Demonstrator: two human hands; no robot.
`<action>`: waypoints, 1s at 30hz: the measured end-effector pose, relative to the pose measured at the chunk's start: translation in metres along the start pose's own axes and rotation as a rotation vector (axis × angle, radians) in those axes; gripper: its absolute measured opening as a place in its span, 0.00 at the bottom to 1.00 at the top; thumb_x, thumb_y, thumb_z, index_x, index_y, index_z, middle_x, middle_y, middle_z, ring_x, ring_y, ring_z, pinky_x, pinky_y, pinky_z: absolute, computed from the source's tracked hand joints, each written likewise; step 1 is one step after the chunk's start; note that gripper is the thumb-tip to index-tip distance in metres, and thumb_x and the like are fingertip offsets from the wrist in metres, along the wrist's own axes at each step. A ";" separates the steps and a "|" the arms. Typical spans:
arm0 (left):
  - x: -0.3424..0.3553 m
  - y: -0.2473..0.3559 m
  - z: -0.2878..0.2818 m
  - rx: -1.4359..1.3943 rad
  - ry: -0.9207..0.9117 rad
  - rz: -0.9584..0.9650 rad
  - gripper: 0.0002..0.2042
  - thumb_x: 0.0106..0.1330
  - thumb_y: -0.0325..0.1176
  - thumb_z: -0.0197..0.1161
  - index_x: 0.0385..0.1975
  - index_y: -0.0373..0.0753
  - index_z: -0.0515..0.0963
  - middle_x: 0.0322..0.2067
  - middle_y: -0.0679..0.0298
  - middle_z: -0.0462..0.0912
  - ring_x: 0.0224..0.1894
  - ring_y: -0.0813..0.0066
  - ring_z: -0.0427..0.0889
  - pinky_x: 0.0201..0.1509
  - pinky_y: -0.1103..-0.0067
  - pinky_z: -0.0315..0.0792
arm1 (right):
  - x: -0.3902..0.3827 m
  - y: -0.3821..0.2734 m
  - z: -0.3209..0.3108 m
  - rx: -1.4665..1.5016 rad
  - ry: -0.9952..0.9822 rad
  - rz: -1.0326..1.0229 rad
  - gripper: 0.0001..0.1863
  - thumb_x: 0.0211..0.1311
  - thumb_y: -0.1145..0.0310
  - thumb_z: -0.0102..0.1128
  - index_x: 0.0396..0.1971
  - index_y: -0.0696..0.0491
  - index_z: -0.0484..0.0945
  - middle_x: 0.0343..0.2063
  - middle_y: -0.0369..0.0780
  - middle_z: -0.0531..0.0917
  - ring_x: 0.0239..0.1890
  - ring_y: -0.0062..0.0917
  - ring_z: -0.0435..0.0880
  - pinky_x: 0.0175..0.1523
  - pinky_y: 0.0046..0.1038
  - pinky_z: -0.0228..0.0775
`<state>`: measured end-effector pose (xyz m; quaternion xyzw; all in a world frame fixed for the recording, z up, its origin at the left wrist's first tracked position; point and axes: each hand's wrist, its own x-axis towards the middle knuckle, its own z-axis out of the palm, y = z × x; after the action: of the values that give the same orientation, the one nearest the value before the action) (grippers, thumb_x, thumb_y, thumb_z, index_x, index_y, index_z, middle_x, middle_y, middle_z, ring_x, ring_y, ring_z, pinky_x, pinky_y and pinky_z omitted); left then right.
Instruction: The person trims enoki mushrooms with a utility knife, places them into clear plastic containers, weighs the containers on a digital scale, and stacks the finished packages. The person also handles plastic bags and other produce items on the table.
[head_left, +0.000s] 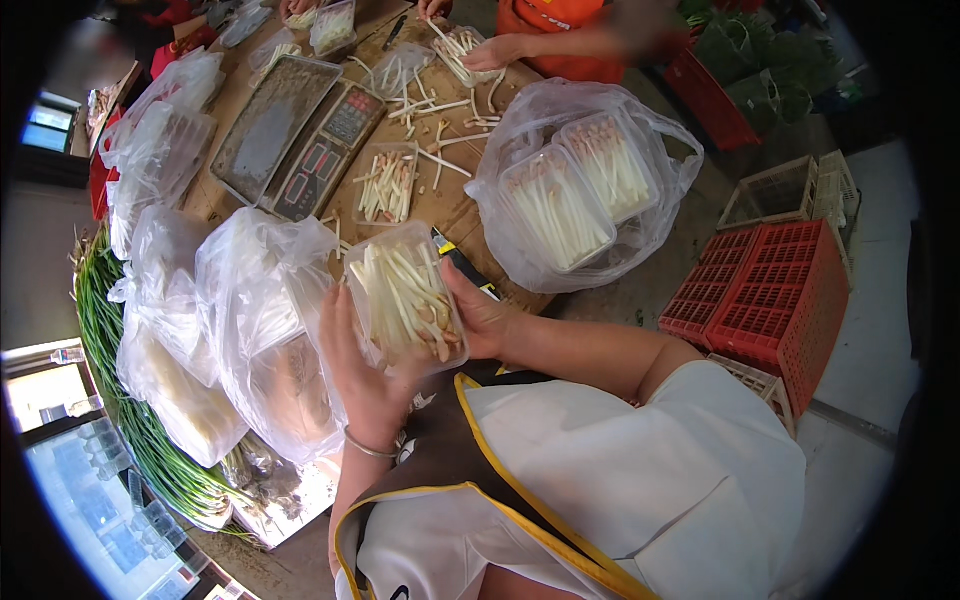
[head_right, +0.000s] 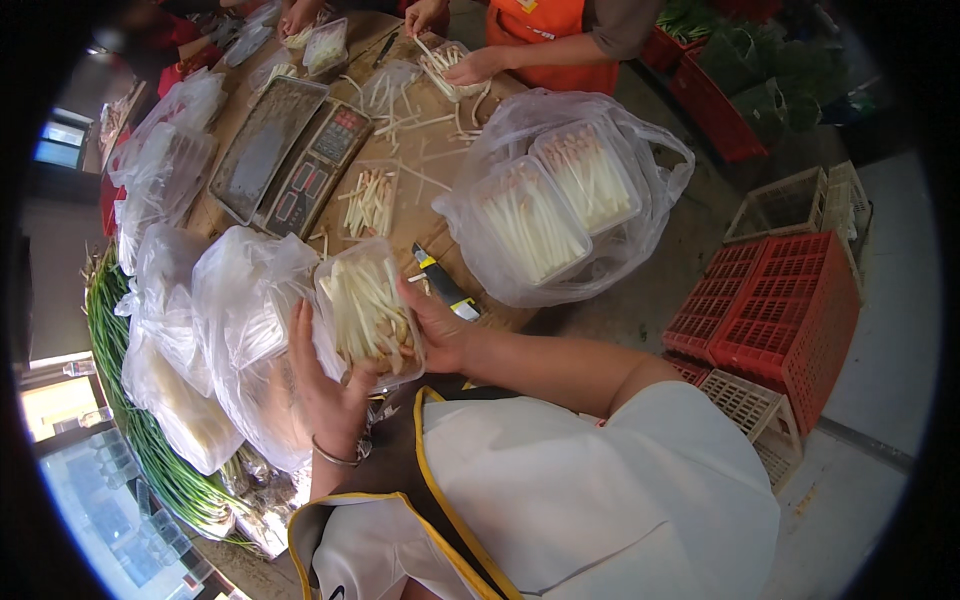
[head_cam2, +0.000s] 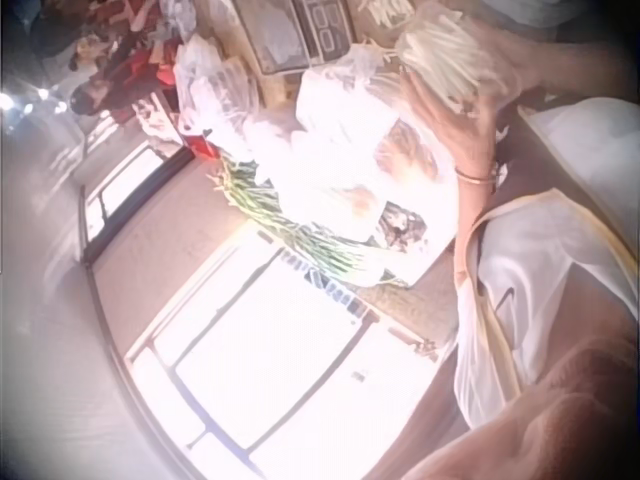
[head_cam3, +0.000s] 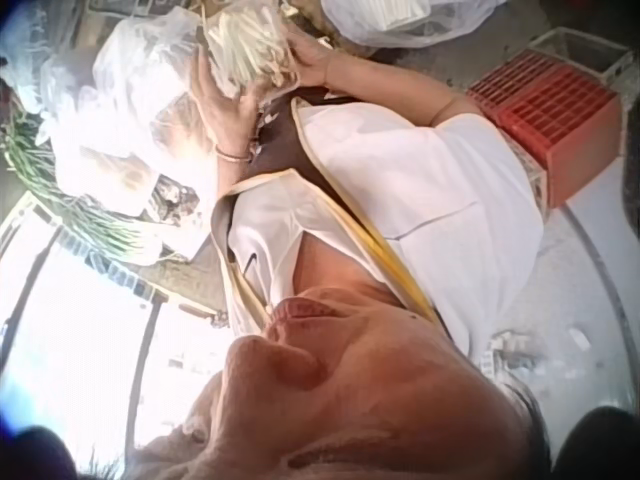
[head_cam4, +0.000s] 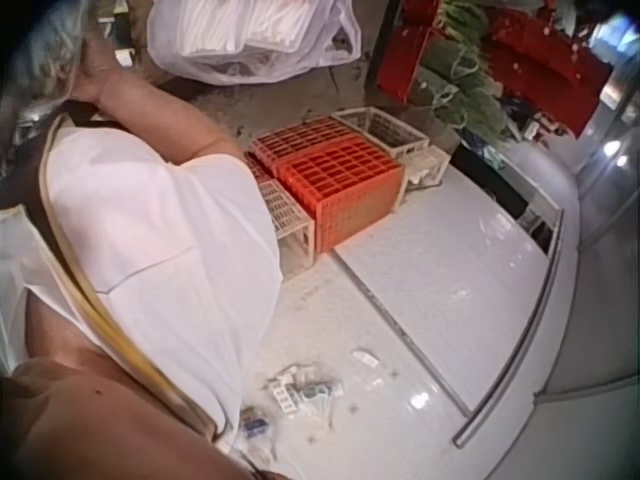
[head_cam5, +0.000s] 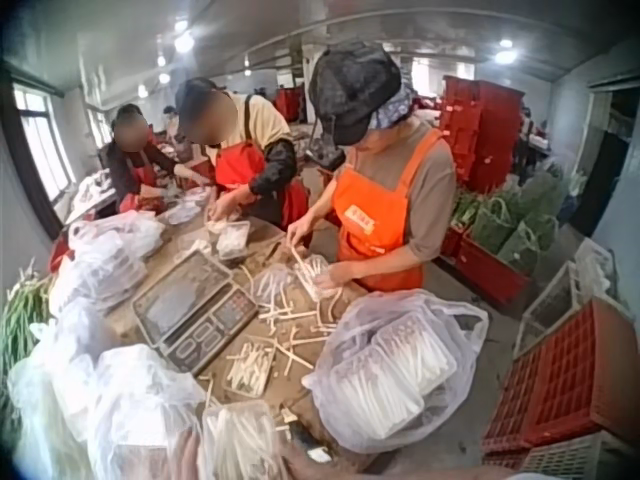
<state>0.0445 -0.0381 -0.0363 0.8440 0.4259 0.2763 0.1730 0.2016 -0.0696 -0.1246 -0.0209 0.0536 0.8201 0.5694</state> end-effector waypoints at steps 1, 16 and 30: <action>0.000 0.011 0.004 0.039 -0.038 0.017 0.46 0.48 0.46 0.74 0.65 0.29 0.60 0.61 0.42 0.67 0.64 0.45 0.66 0.67 0.61 0.60 | 0.002 0.003 -0.004 -0.014 0.019 -0.002 0.37 0.64 0.42 0.56 0.65 0.52 0.64 0.59 0.42 0.75 0.60 0.34 0.75 0.66 0.44 0.66; -0.006 -0.005 0.014 -0.516 -0.211 -0.120 0.47 0.60 0.51 0.67 0.71 0.29 0.50 0.71 0.45 0.53 0.73 0.54 0.54 0.75 0.67 0.48 | -0.002 -0.001 -0.016 -0.149 0.040 -0.003 0.35 0.64 0.43 0.57 0.63 0.52 0.67 0.57 0.43 0.77 0.57 0.34 0.78 0.64 0.42 0.69; -0.016 -0.063 0.047 -1.157 -0.436 -0.643 0.37 0.74 0.59 0.42 0.73 0.43 0.40 0.69 0.56 0.58 0.58 0.57 0.76 0.58 0.64 0.72 | 0.023 -0.036 -0.021 -0.225 0.235 -0.195 0.32 0.68 0.46 0.49 0.62 0.55 0.67 0.55 0.47 0.78 0.56 0.37 0.79 0.63 0.43 0.69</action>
<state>0.0263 -0.0177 -0.1114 0.4843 0.3946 0.2180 0.7498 0.2266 -0.0386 -0.1498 -0.1852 0.0252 0.7538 0.6300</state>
